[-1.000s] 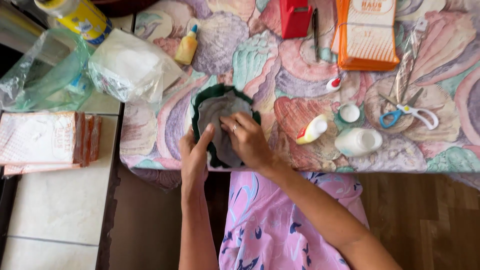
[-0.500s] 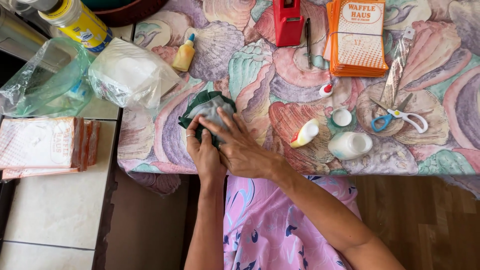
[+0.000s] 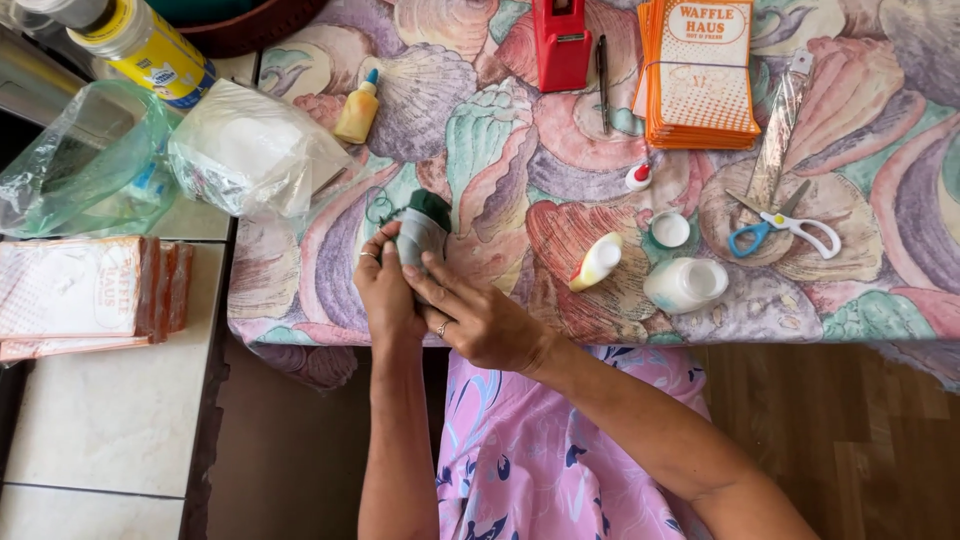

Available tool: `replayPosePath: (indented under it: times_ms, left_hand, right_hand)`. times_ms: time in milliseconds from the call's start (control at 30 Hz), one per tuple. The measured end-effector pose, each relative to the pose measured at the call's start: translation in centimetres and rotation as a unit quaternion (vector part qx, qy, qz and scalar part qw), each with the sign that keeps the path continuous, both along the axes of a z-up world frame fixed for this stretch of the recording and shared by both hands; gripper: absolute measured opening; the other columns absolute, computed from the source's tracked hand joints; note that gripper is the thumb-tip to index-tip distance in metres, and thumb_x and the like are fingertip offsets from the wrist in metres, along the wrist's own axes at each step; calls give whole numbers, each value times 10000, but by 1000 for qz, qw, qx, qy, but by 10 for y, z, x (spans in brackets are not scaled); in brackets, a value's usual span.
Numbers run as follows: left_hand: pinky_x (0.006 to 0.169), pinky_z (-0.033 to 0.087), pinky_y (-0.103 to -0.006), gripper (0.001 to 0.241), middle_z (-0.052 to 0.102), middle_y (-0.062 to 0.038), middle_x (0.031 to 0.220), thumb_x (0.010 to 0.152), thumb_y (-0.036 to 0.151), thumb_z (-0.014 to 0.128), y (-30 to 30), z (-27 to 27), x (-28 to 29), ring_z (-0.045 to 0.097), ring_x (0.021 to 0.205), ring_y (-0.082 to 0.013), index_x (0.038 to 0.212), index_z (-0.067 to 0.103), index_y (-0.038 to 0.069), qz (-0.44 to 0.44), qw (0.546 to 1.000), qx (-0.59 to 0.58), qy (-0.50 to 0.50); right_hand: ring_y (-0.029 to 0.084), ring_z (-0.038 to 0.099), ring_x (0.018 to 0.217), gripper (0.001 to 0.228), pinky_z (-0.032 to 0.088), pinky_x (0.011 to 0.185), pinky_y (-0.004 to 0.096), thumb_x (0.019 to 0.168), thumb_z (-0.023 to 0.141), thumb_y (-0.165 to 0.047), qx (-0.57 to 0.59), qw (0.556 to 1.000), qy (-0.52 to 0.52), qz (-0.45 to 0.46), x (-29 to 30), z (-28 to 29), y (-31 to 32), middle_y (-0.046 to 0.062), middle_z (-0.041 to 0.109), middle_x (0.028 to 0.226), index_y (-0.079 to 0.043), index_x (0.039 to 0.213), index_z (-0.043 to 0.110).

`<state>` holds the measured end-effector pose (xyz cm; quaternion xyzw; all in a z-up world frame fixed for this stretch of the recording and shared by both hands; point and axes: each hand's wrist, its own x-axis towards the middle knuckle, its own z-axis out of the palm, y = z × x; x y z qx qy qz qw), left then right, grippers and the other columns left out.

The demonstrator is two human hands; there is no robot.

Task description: Refilling a small glue container from a larger bottle and organizing craft materials on a workspace.

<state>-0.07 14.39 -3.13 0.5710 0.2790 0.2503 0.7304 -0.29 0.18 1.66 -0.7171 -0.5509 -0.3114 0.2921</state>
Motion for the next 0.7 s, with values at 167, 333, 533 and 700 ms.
replayPosePath:
  times_ms: [167, 333, 533, 700]
  left_hand:
    - [675, 614, -292, 239, 742, -129, 942, 1042, 95, 488, 5, 44, 4, 726, 773, -182, 1154, 698, 75, 74, 996, -56, -15]
    - [743, 607, -308, 236, 717, -110, 967, 1047, 101, 471, -21, 46, 1, 693, 829, -169, 1155, 681, 102, 93, 993, -70, -13]
    - [820, 544, -285, 234, 661, -70, 1043, 1067, 114, 483, 15, 14, 11, 599, 907, -150, 1185, 681, 154, 121, 986, 114, 5]
    - [975, 445, -373, 199, 652, -148, 1053, 1048, 2, 481, 58, 10, 19, 569, 998, -281, 1132, 642, 83, 126, 936, 330, -9]
  right_hand:
    - [389, 725, 1097, 312, 629, 849, 404, 936, 715, -138, 116, 975, 189, -16, -3, 7, -9, 240, 683, 1246, 71, 1166, 684]
    - [419, 612, 600, 392, 479, 526, 452, 902, 779, -238, 93, 941, 322, -42, -6, -10, -5, 144, 509, 593, -30, 708, 509]
    - [226, 554, 483, 224, 481, 450, 291, 961, 648, -18, 120, 967, 221, -41, -23, -8, -10, 15, 453, 585, -69, 745, 620]
    - [201, 577, 466, 171, 527, 461, 288, 916, 790, -141, 183, 958, 216, -45, -46, 52, -49, 10, 499, 599, -81, 812, 668]
